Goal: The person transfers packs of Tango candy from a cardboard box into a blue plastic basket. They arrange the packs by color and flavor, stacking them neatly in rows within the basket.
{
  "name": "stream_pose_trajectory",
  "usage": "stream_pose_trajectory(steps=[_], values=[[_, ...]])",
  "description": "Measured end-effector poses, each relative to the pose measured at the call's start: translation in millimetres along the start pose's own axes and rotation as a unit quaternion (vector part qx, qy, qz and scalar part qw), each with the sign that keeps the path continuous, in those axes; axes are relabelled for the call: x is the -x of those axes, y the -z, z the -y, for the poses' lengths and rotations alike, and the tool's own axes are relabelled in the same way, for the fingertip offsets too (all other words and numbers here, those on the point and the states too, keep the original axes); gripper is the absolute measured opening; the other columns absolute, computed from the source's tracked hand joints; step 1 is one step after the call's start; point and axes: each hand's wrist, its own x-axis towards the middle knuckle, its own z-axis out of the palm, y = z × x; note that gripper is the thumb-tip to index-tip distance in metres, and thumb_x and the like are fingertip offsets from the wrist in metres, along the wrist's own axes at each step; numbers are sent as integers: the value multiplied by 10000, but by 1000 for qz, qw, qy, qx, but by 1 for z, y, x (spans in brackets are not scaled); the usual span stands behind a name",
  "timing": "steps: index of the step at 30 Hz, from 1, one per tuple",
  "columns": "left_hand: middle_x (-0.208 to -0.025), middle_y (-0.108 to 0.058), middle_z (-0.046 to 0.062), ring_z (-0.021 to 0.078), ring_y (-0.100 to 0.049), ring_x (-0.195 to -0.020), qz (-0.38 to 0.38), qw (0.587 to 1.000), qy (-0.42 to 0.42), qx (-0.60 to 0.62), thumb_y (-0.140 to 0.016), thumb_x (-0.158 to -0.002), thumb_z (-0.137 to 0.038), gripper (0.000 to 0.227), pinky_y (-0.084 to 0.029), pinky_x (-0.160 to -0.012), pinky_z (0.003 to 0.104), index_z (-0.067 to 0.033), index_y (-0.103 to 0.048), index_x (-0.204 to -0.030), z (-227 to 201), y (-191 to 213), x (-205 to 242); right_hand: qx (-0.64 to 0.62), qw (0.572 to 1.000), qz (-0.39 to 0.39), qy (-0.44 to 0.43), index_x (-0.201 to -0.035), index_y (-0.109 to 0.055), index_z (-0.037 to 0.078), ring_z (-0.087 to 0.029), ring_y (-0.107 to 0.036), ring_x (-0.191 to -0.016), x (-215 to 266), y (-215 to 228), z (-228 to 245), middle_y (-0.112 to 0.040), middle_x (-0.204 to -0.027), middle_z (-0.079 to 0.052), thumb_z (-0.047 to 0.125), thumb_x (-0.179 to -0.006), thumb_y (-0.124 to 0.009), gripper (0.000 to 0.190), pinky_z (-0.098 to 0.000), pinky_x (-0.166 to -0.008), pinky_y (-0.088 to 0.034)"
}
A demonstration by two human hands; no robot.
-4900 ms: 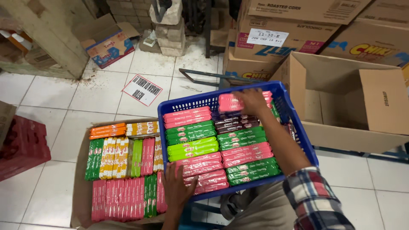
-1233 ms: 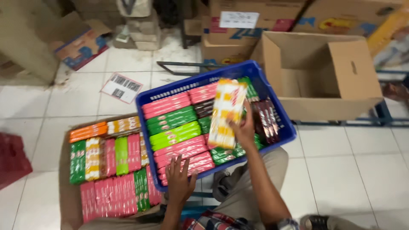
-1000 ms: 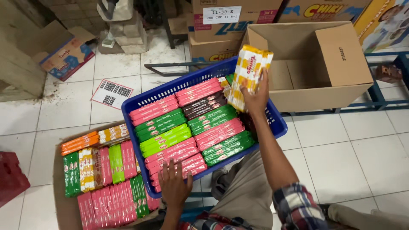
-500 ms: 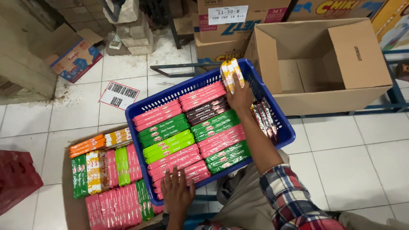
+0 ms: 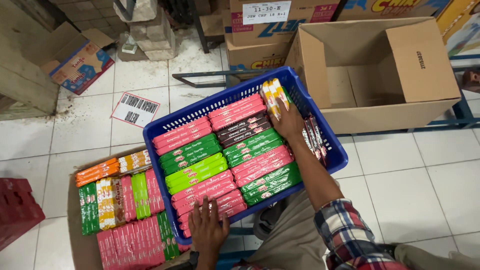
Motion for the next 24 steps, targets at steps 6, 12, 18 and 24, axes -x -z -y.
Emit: stream_pose_trajectory(steps=[6,12,18,24], values=[[-1449,-630,46,330,-568,-1349,2,1000,8,-6,-547,-895,-522,547,-469,-1035,515,-222,-660,-1338,-4,4,-5,-3,998,21,67,-1598,-389,189,-574,-477,-1272,-17,-33,-5,-450,-1433,-410,551,-1066,-333,645,-672,-931,-480],[-1437,-642,37,321,-580,-1343,-15,1000,13,-10,-553,-909,-505,519,-488,-1026,519,-216,-672,-1323,-10,14,-9,-228,969,-21,93,-1531,-496,111,-446,-257,-1536,-13,-19,-14,-295,-1634,-311,282,-1044,-550,519,-525,-1218,-294],[-1453,-640,43,321,-583,-1337,-16,1000,1,-7,-566,-925,-495,525,-472,-1045,507,-201,-675,-1345,-7,12,-8,-146,973,-177,-28,-1340,-648,72,-410,-616,-1124,86,47,-54,-678,-1233,-214,230,-853,-781,529,-466,-1010,-477],[-1538,-576,55,319,-484,-1458,15,1000,4,14,-503,-964,-545,562,-420,-1123,535,-209,-652,-1389,-1,2,1,68,978,93,-173,-1567,-392,227,-504,-660,-941,151,50,-71,-597,-1184,-295,457,-758,-808,939,-596,-752,-570]])
